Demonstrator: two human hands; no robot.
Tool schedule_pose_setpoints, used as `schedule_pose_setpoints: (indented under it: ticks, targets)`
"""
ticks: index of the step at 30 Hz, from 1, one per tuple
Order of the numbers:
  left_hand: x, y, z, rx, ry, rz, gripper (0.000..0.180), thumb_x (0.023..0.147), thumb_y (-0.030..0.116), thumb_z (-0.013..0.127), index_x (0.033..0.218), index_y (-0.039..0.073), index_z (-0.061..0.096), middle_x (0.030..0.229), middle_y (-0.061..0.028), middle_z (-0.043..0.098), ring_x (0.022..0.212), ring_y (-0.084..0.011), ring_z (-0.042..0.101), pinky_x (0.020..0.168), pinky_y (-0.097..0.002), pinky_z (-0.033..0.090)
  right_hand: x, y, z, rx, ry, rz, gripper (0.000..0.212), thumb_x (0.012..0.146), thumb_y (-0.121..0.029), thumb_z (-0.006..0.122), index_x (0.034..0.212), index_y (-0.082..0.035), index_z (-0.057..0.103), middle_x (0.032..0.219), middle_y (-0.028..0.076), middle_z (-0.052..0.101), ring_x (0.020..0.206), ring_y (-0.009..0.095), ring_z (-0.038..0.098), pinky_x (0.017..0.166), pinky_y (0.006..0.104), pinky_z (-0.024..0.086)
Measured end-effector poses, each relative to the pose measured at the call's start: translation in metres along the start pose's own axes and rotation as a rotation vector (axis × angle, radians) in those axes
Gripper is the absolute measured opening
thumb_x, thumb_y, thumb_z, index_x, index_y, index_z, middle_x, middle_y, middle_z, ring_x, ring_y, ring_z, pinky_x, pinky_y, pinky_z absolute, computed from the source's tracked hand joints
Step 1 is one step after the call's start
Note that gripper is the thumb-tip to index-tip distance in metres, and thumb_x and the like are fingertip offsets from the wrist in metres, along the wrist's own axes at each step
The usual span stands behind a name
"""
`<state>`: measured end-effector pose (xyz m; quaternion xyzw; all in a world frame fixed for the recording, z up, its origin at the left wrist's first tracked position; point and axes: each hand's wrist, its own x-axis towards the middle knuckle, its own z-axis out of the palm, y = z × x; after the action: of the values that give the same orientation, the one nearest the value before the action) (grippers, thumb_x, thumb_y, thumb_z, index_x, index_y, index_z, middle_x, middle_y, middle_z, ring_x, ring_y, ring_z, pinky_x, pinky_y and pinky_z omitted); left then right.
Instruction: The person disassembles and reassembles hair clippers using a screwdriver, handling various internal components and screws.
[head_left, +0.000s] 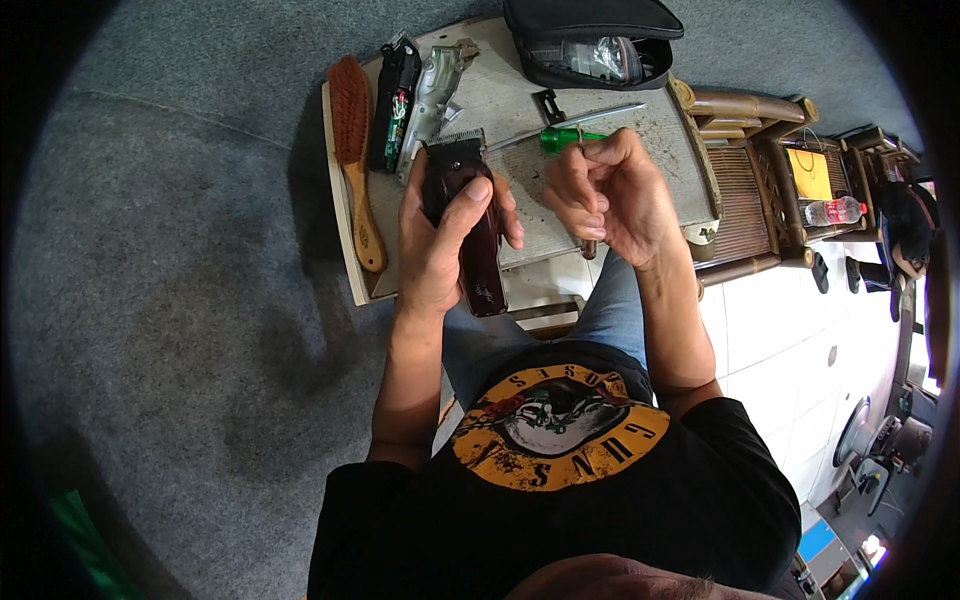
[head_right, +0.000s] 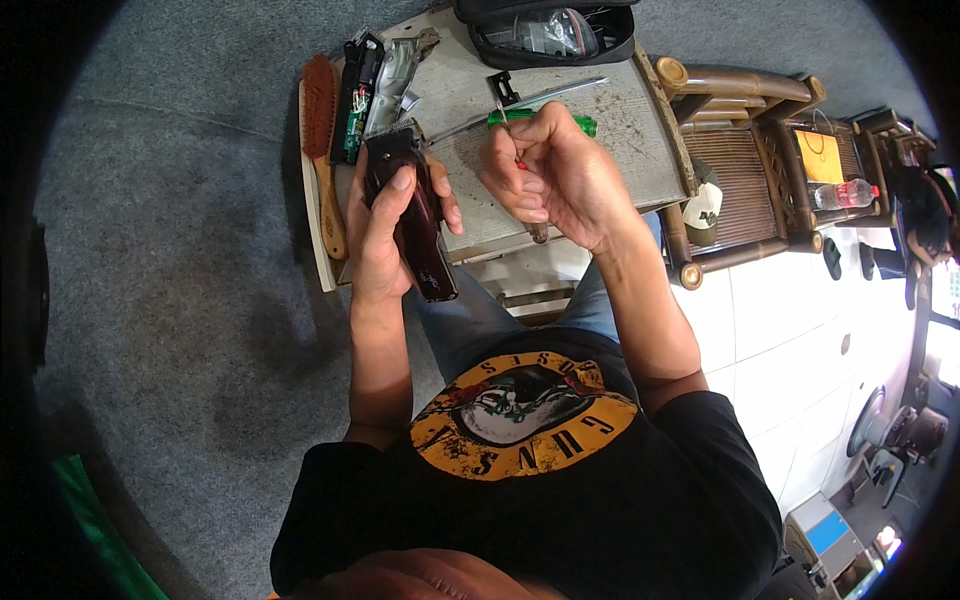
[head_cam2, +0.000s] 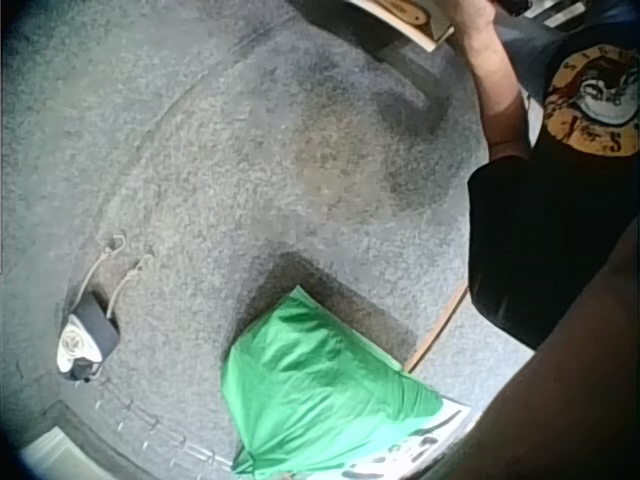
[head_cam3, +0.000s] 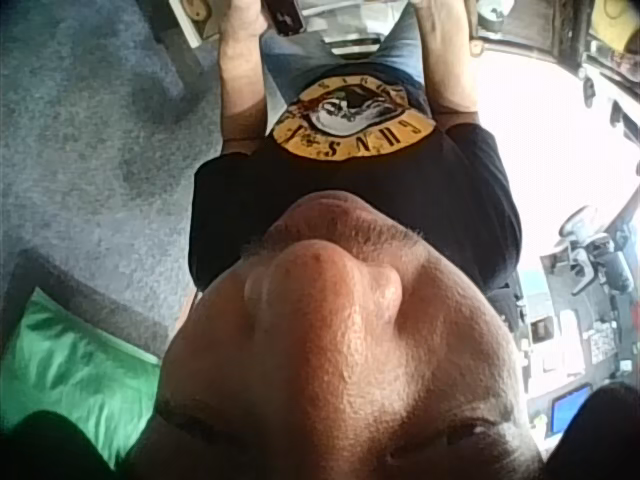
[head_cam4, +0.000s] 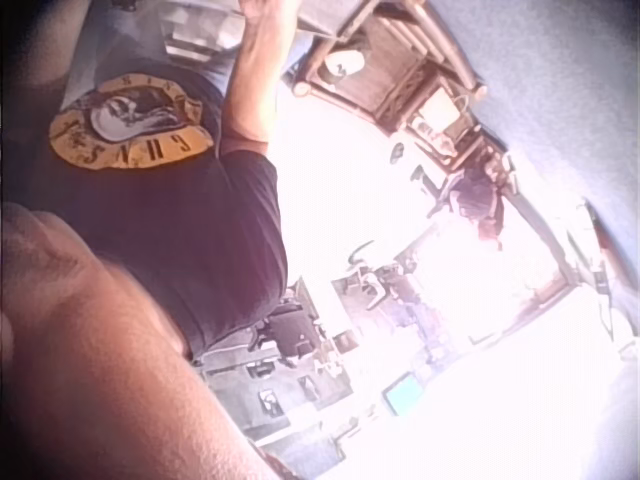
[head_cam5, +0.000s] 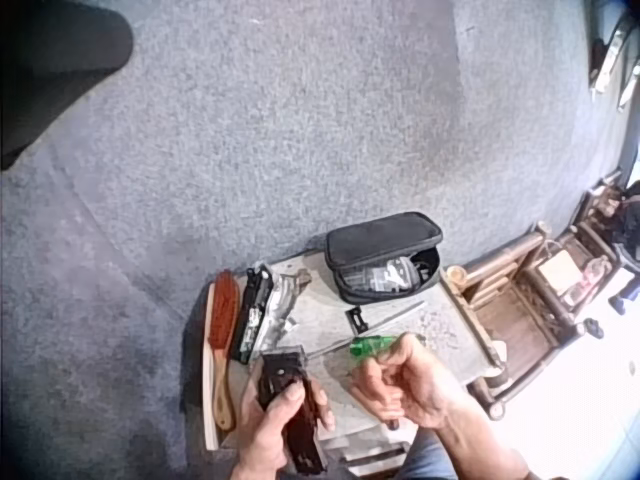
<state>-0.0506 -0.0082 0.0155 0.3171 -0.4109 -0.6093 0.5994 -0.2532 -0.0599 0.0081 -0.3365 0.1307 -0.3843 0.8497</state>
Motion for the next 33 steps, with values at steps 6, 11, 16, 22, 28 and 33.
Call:
schedule_pose_setpoints:
  ticks: [6,11,16,22,28,33]
  targets:
    - [0.000,-0.001,-0.001,0.005,-0.004,0.008,0.025,0.101,0.013,0.065,0.117,0.001,0.049,0.087,-0.0137,0.067,0.068,-0.0204,0.068,0.063,-0.0356,0.060,0.005,0.006,0.014,-0.059,0.140,-0.080,0.052,0.107,-0.039,0.030,0.071,-0.005,0.047,0.065,0.001,0.037,0.056,0.014,0.036,0.052,0.0281,0.035]
    - [0.000,0.000,0.000,0.009,0.009,0.002,0.025,0.101,0.014,0.065,0.117,0.001,0.050,0.087,-0.0136,0.067,0.068,-0.0201,0.068,0.063,-0.0356,0.060,0.004,-0.001,0.004,0.121,-0.058,-0.044,0.055,0.109,-0.043,0.027,0.066,-0.010,0.040,0.062,0.000,0.034,0.055,0.013,0.035,0.048,0.0265,0.033]
    - [0.000,0.001,0.001,0.013,0.012,0.001,0.026,0.101,0.014,0.065,0.117,0.001,0.050,0.087,-0.0136,0.067,0.068,-0.0198,0.068,0.063,-0.0354,0.060,0.003,-0.001,-0.003,0.127,-0.112,-0.014,0.055,0.108,-0.045,0.028,0.065,-0.012,0.037,0.061,-0.001,0.033,0.053,0.012,0.032,0.044,0.0250,0.029]
    - [-0.001,0.000,0.001,0.011,0.014,0.002,0.025,0.101,0.014,0.065,0.116,0.001,0.050,0.087,-0.0135,0.067,0.068,-0.0199,0.068,0.063,-0.0355,0.060,0.004,0.002,0.007,0.086,-0.007,-0.070,0.055,0.107,-0.043,0.029,0.063,-0.011,0.035,0.059,-0.001,0.031,0.050,0.011,0.029,0.039,0.0250,0.026]
    - [-0.001,0.000,0.000,0.013,0.011,-0.001,0.024,0.101,0.013,0.065,0.116,0.001,0.050,0.087,-0.0136,0.067,0.068,-0.0200,0.068,0.063,-0.0354,0.060,0.005,0.002,-0.003,0.160,-0.101,-0.058,0.051,0.103,-0.039,0.030,0.062,-0.010,0.036,0.059,0.000,0.031,0.050,0.012,0.029,0.039,0.0246,0.026]
    - [0.000,-0.001,0.000,0.008,0.009,0.003,0.024,0.101,0.014,0.065,0.116,0.001,0.050,0.087,-0.0136,0.067,0.068,-0.0199,0.068,0.063,-0.0354,0.060,0.003,0.002,-0.005,0.126,-0.078,-0.045,0.048,0.101,-0.036,0.031,0.062,-0.009,0.037,0.059,0.000,0.031,0.050,0.012,0.030,0.039,0.0258,0.026]
